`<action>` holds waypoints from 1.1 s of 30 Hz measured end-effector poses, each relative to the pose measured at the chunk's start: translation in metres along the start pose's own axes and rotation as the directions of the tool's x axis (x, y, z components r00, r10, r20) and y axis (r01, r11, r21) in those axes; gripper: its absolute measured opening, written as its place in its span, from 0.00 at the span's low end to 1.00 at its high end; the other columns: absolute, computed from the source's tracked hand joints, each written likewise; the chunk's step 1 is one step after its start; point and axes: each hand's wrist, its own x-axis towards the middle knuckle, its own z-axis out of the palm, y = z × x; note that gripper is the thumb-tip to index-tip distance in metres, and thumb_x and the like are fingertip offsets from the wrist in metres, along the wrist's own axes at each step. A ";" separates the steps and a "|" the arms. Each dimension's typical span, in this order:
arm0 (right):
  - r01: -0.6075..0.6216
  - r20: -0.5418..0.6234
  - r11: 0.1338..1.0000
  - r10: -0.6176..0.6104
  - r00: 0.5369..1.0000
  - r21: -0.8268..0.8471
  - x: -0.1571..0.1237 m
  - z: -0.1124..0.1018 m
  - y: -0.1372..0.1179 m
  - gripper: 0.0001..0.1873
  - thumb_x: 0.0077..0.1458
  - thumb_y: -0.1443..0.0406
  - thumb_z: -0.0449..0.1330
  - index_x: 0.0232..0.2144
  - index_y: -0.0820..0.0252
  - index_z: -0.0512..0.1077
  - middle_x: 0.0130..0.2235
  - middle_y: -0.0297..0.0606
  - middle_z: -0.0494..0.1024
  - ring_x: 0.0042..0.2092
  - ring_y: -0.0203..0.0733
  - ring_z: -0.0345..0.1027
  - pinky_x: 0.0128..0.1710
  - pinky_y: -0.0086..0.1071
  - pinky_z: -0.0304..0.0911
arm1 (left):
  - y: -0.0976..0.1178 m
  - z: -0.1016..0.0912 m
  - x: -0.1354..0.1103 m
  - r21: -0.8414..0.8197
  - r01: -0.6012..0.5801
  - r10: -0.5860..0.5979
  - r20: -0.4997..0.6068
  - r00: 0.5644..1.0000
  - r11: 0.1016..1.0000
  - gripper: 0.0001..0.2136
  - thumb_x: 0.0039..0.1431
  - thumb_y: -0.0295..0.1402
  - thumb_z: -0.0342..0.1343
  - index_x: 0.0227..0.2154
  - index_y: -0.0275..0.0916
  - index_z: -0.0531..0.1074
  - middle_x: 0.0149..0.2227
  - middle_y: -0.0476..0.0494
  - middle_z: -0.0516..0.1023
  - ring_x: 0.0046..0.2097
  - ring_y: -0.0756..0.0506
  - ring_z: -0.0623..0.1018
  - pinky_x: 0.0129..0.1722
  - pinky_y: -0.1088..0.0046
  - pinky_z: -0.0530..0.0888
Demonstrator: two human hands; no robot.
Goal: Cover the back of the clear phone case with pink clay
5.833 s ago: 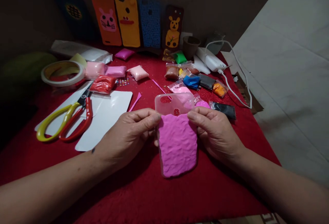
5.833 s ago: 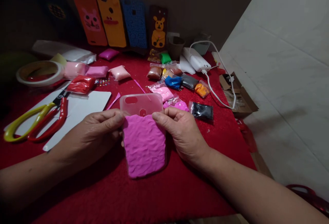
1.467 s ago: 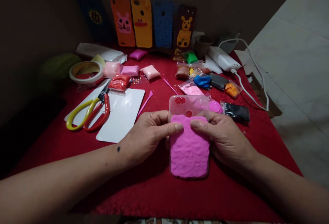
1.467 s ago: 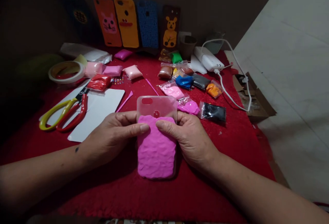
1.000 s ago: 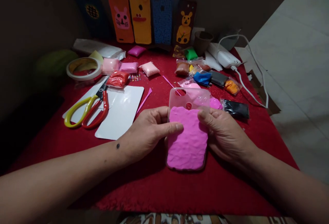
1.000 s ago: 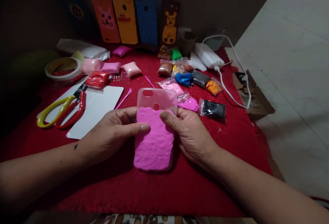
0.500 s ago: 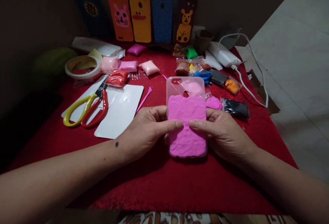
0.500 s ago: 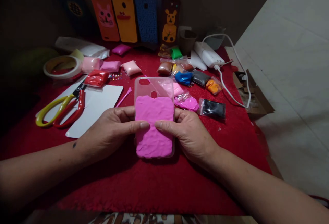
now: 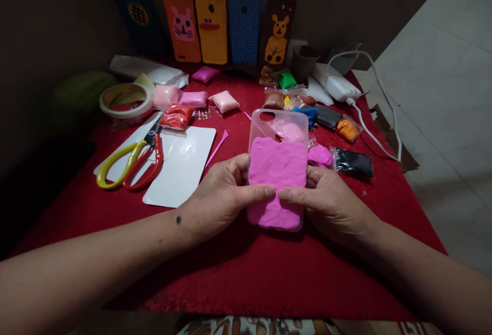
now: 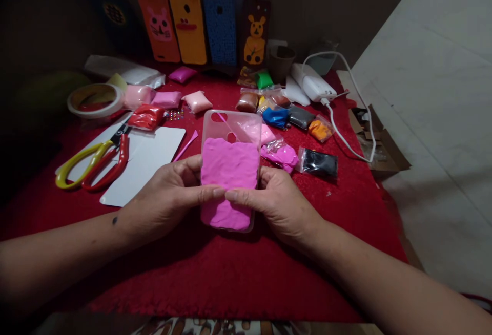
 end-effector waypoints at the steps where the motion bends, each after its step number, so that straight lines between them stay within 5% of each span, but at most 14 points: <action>1: 0.001 0.003 1.000 -0.001 1.000 -0.008 0.000 0.000 0.000 0.16 0.47 0.66 0.73 0.41 0.56 0.81 0.42 0.38 0.84 0.41 0.45 0.78 0.44 0.37 0.72 | -0.001 0.000 0.000 -0.014 -0.004 0.005 0.008 1.000 1.000 0.14 0.48 0.28 0.70 0.38 0.36 0.73 0.39 0.46 0.82 0.38 0.47 0.79 0.41 0.72 0.76; 8: 0.057 -0.003 0.997 -0.057 0.998 0.055 -0.001 0.000 -0.001 0.18 0.47 0.69 0.71 0.43 0.56 0.81 0.42 0.37 0.85 0.41 0.43 0.79 0.45 0.36 0.72 | -0.003 -0.006 0.003 -0.131 -0.045 0.057 0.088 0.994 0.990 0.10 0.54 0.27 0.66 0.38 0.37 0.74 0.36 0.48 0.81 0.38 0.50 0.79 0.42 0.75 0.75; 17: 0.025 -0.054 1.000 -0.025 0.998 0.009 -0.001 0.005 -0.003 0.16 0.46 0.69 0.71 0.41 0.57 0.81 0.38 0.37 0.85 0.34 0.39 0.78 0.40 0.32 0.72 | -0.002 -0.001 -0.001 0.008 -0.131 0.130 0.092 0.987 0.991 0.12 0.55 0.29 0.66 0.40 0.36 0.71 0.38 0.48 0.81 0.39 0.51 0.78 0.41 0.78 0.76; 24: 0.031 -0.061 0.998 -0.034 0.998 -0.050 -0.003 0.005 -0.002 0.13 0.48 0.66 0.72 0.39 0.57 0.81 0.40 0.37 0.84 0.39 0.41 0.78 0.43 0.34 0.71 | -0.001 0.000 -0.001 0.044 -0.147 0.143 0.075 0.987 0.988 0.14 0.55 0.27 0.67 0.42 0.36 0.70 0.41 0.48 0.81 0.42 0.51 0.79 0.44 0.77 0.76; 33: 0.113 -0.096 0.993 -0.116 0.989 -0.034 0.002 0.008 0.002 0.11 0.48 0.65 0.72 0.37 0.55 0.82 0.37 0.34 0.84 0.36 0.40 0.78 0.40 0.33 0.73 | -0.003 0.004 0.001 -0.008 -0.089 0.089 0.086 0.992 0.996 0.19 0.45 0.19 0.68 0.39 0.38 0.69 0.37 0.52 0.78 0.40 0.50 0.78 0.41 0.77 0.76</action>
